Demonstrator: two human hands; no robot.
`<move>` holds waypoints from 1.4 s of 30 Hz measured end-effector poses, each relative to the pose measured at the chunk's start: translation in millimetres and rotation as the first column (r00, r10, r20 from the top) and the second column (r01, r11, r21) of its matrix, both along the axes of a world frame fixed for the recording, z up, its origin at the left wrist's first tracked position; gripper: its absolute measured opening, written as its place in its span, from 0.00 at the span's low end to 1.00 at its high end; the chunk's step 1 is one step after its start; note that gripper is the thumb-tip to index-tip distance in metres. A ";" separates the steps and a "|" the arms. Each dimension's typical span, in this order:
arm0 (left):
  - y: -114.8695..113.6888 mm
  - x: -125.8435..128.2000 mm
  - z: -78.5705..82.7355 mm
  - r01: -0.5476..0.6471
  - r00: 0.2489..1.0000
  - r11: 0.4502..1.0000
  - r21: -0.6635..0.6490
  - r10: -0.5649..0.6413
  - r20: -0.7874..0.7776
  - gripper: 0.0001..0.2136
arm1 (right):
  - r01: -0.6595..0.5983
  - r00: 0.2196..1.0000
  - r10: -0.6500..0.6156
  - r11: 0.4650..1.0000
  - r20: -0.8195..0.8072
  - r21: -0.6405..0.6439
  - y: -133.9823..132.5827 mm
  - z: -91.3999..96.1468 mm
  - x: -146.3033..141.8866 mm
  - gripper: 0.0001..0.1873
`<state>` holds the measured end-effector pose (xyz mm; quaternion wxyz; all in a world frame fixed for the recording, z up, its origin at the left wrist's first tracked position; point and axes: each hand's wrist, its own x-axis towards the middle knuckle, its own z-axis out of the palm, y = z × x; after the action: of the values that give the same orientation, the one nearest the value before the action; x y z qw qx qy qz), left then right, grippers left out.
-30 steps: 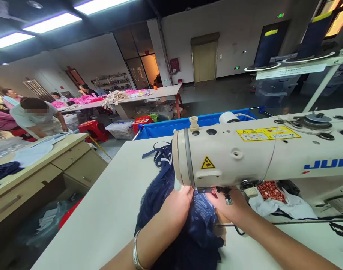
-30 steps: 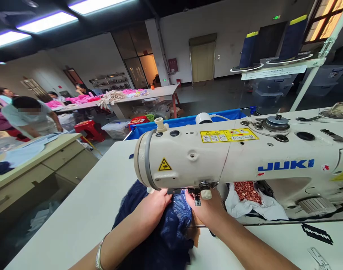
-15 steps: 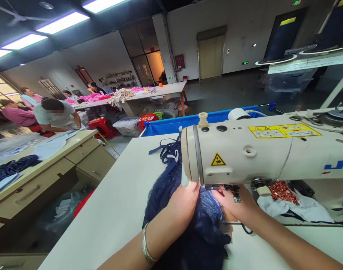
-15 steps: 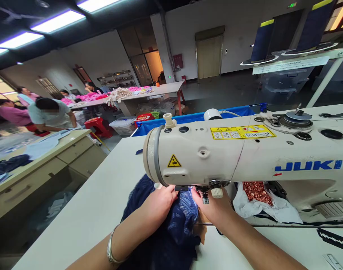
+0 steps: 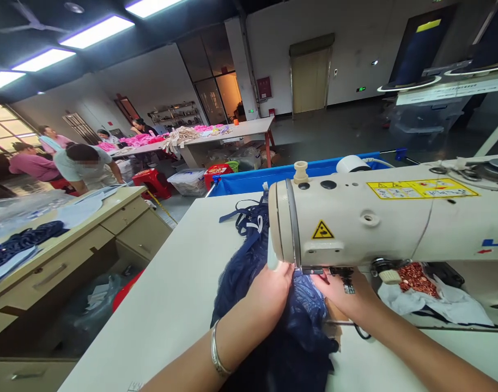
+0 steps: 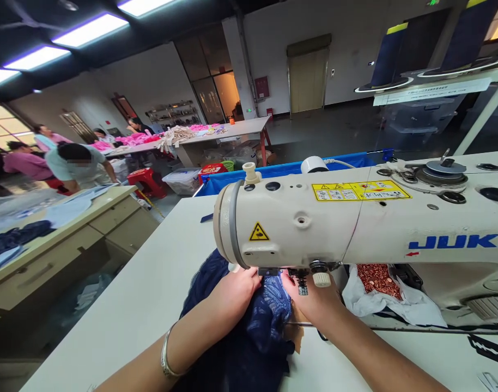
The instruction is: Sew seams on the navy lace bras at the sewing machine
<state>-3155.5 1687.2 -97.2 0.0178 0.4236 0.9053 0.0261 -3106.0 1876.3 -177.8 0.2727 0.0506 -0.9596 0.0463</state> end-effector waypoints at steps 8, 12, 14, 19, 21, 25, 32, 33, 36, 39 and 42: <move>1.5 -0.3 -1.2 -0.024 1.000 0.996 -0.087 0.025 0.006 0.15 | 0.030 0.999 -0.028 0.998 -0.023 0.046 -1.9 6.7 0.6 0.14; 0.8 -0.5 -0.9 -0.010 1.000 0.996 -0.094 0.008 -0.014 0.15 | 0.036 0.999 -0.036 0.999 0.008 -0.017 -2.7 5.4 -0.8 0.13; 0.3 -0.6 -1.1 -0.002 1.000 0.996 -0.087 0.000 -0.022 0.15 | 0.040 0.999 -0.040 0.999 0.003 -0.025 -2.9 5.0 -1.4 0.13; -1.1 -1.2 -3.7 -0.003 1.000 0.999 -0.048 0.002 -0.021 0.15 | 0.050 0.999 -0.051 0.999 -0.005 -0.021 -3.9 8.7 -2.7 0.14; -1.3 -1.4 -4.5 -0.017 1.000 0.999 -0.041 0.016 -0.017 0.15 | 0.054 0.998 -0.055 0.998 -0.022 -0.020 -4.5 9.8 -3.2 0.14; -0.6 -1.4 -5.2 -0.042 0.999 0.999 -0.023 0.042 -0.008 0.15 | 0.056 0.997 -0.058 0.998 -0.041 -0.042 -4.9 7.1 -4.6 0.13; -0.3 0.2 -0.3 0.002 1.000 1.000 -0.017 -0.003 -0.031 0.12 | 0.040 0.998 -0.045 0.995 -0.050 -0.095 -2.6 -4.3 -4.0 0.12; -0.3 1.2 2.3 0.020 0.999 0.999 -0.031 -0.021 -0.027 0.12 | 0.042 0.998 -0.046 0.994 -0.037 -0.096 -2.2 -5.5 -3.5 0.12; 0.1 4.6 10.7 0.086 0.996 0.995 -0.052 -0.087 -0.013 0.11 | 0.036 0.999 -0.038 0.995 -0.013 -0.095 -0.8 -6.8 -2.4 0.13; 2.0 6.0 15.4 0.094 0.996 0.995 -0.043 -0.094 -0.005 0.11 | 0.023 1.000 -0.025 0.994 -0.012 -0.110 -1.1 -2.7 -2.4 0.13; 4.6 5.1 14.6 0.041 0.999 0.996 -0.082 -0.043 -0.019 0.12 | 0.049 0.999 -0.048 0.990 0.010 -0.131 -4.2 5.3 -4.9 0.12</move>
<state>-3150.4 1691.8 -82.6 0.0264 0.4416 0.8967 -0.0155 -3110.9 1872.1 -172.5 0.2730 0.0092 -0.9564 0.1031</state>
